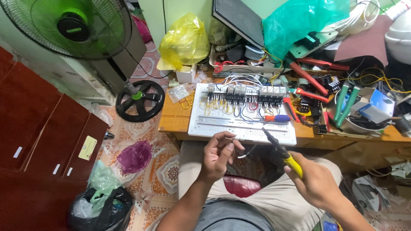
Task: The person is preparing electrical wires by stripping the insulation, crimping on connectors, and then securing them into a terminal block using a screwdriver.
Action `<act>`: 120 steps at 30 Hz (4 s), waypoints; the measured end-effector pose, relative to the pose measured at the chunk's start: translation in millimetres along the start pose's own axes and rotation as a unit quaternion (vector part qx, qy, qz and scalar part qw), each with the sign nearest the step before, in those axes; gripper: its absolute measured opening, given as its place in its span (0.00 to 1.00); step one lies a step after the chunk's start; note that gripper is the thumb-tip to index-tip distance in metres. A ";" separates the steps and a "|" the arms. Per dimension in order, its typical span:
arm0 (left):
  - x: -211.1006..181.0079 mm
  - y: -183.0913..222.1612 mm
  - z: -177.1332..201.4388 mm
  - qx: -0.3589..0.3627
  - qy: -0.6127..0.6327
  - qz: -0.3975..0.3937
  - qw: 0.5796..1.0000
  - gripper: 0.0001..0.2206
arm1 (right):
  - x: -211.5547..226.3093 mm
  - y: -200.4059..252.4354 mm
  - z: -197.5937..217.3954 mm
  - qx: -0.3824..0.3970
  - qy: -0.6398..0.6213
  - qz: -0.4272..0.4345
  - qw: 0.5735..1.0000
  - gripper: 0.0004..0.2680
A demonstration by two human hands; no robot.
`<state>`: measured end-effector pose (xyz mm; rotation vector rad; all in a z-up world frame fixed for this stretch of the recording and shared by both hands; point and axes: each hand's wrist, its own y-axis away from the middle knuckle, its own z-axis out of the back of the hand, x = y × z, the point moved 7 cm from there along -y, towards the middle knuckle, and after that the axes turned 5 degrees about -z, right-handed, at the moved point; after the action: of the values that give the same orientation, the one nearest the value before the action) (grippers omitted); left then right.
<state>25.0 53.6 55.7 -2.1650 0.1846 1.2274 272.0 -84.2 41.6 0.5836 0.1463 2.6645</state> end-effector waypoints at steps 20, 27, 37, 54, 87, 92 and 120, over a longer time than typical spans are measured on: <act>-13.7 9.7 -15.4 0.069 -0.152 -0.051 0.985 0.09 | 58.1 6.6 14.7 -0.073 0.093 0.275 0.954 0.33; -17.9 8.4 -15.0 0.094 -0.146 -0.043 0.984 0.09 | 57.4 2.3 18.2 -0.143 0.159 0.271 0.939 0.34; -14.0 12.5 -13.5 0.110 -0.122 -0.039 0.986 0.10 | 49.9 0.2 15.0 -0.158 0.179 0.251 0.938 0.33; -15.9 20.0 -15.8 0.107 -0.127 -0.052 0.985 0.11 | 57.5 4.1 21.0 -0.230 0.157 0.253 0.927 0.15; 1.1 17.7 -11.4 0.061 -0.135 0.071 0.986 0.10 | -22.4 -19.5 -35.6 0.101 -0.011 0.117 0.988 0.23; 2.3 18.0 -13.9 0.060 -0.121 0.072 0.988 0.10 | -57.4 -38.6 -72.5 0.021 0.018 0.098 0.995 0.24; 3.9 15.0 -2.6 0.058 -0.143 0.097 0.983 0.11 | -69.5 -54.6 -115.1 0.029 -0.038 0.058 0.997 0.14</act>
<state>23.0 40.9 46.7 -1.8806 0.3418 1.5817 301.2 -64.7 -99.2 0.7319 0.1728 2.7516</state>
